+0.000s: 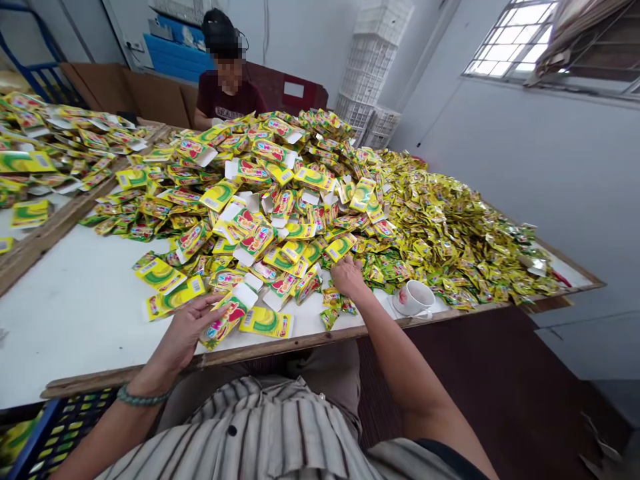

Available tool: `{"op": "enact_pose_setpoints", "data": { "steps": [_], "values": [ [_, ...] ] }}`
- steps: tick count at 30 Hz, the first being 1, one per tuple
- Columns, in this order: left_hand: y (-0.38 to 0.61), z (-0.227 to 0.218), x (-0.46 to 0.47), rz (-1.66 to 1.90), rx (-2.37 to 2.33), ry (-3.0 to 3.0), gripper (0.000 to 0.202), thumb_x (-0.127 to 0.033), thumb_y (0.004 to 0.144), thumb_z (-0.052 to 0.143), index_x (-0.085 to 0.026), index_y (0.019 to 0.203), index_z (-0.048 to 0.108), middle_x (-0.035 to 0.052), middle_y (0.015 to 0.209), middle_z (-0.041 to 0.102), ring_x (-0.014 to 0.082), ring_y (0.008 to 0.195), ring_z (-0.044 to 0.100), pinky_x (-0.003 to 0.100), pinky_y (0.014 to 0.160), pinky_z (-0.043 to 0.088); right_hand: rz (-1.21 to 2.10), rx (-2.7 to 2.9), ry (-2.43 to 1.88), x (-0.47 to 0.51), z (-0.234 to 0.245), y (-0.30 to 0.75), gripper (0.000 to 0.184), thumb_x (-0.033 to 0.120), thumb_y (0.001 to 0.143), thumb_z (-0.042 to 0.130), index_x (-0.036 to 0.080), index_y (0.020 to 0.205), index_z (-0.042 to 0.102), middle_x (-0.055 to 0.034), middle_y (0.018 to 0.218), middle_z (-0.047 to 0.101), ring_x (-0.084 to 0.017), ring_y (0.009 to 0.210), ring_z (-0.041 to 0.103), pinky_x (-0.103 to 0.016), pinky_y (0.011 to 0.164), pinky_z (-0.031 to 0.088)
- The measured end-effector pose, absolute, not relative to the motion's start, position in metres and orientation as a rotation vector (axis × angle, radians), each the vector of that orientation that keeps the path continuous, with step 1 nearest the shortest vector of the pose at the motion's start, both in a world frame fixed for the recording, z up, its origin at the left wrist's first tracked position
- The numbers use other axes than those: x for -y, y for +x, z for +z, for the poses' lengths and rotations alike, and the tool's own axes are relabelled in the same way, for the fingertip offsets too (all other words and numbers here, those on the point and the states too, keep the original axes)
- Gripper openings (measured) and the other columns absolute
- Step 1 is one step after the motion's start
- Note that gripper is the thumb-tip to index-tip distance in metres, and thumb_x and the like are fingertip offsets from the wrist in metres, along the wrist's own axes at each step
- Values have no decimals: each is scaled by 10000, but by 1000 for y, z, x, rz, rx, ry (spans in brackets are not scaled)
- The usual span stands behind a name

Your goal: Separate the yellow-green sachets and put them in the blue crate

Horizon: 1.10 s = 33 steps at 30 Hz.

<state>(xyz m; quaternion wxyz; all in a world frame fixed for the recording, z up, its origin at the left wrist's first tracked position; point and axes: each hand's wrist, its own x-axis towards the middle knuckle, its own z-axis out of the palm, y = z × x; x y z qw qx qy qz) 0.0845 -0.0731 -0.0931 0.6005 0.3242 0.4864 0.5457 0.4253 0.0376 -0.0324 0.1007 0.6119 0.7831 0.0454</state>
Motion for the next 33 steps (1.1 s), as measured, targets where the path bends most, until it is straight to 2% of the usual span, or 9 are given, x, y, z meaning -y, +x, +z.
{"op": "enact_pose_setpoints", "data": {
  "steps": [4,8,15,20,23,26,28,30,33],
  "values": [
    [86,-95,79,1237,-1174,747,556,-392,534,897,-155,990,682,40,899,777,172,785,721,239,704,585,70,-2310,1773,-34,-24,436,517,350,801,693,258,1298,583,-109,1283,599,-315,1171,441,-392,902,318],
    [89,-92,81,1226,-1208,756,564,-404,528,898,-159,992,692,40,928,776,179,803,722,249,730,587,119,-2295,1815,-19,-26,438,472,482,779,714,233,1176,653,-112,1178,650,-327,1155,441,-410,899,312],
    [105,-86,79,1196,-1162,772,554,-388,520,900,-158,986,710,57,973,774,210,872,724,289,787,588,50,-2262,2002,5,-57,438,267,373,750,758,151,886,696,-150,1037,681,-292,1057,537,-331,825,366],
    [123,-82,76,1132,-1118,769,591,-411,507,899,-140,1001,719,81,991,772,244,897,724,352,856,573,-10,-2302,2229,16,-53,433,253,329,950,461,162,909,645,-79,838,677,-190,805,593,-270,700,387],
    [129,-81,75,1121,-1102,824,584,-446,517,888,-139,988,729,84,970,773,252,895,720,361,851,567,-449,-2590,2487,26,-55,409,309,436,945,431,186,862,592,-21,736,617,-163,691,556,-263,645,407],
    [129,-83,74,1131,-1140,878,568,-474,524,878,-148,967,737,83,994,768,253,921,712,354,856,560,-1474,-2829,2370,35,-65,376,306,517,851,545,215,803,526,23,682,565,-139,609,514,-252,566,421],
    [126,-85,75,1132,-1184,916,566,-470,528,878,-144,968,734,90,1008,764,254,933,707,352,857,557,-1909,-2820,2213,38,-70,357,291,505,817,587,222,842,520,44,645,528,-124,560,478,-240,520,403],
    [122,-88,76,1126,-1204,949,572,-459,540,877,-136,989,728,99,1024,760,254,943,703,350,860,552,-1918,-2886,2193,40,-72,343,262,462,822,592,220,912,550,47,635,519,-121,550,460,-237,520,390],
    [118,-89,79,1130,-1194,977,562,-457,578,861,-137,1018,721,102,1048,754,252,954,699,347,869,544,-1467,-3128,2072,40,-68,332,205,367,845,566,204,958,616,0,751,613,-130,606,496,-255,591,411]
  ]
}}
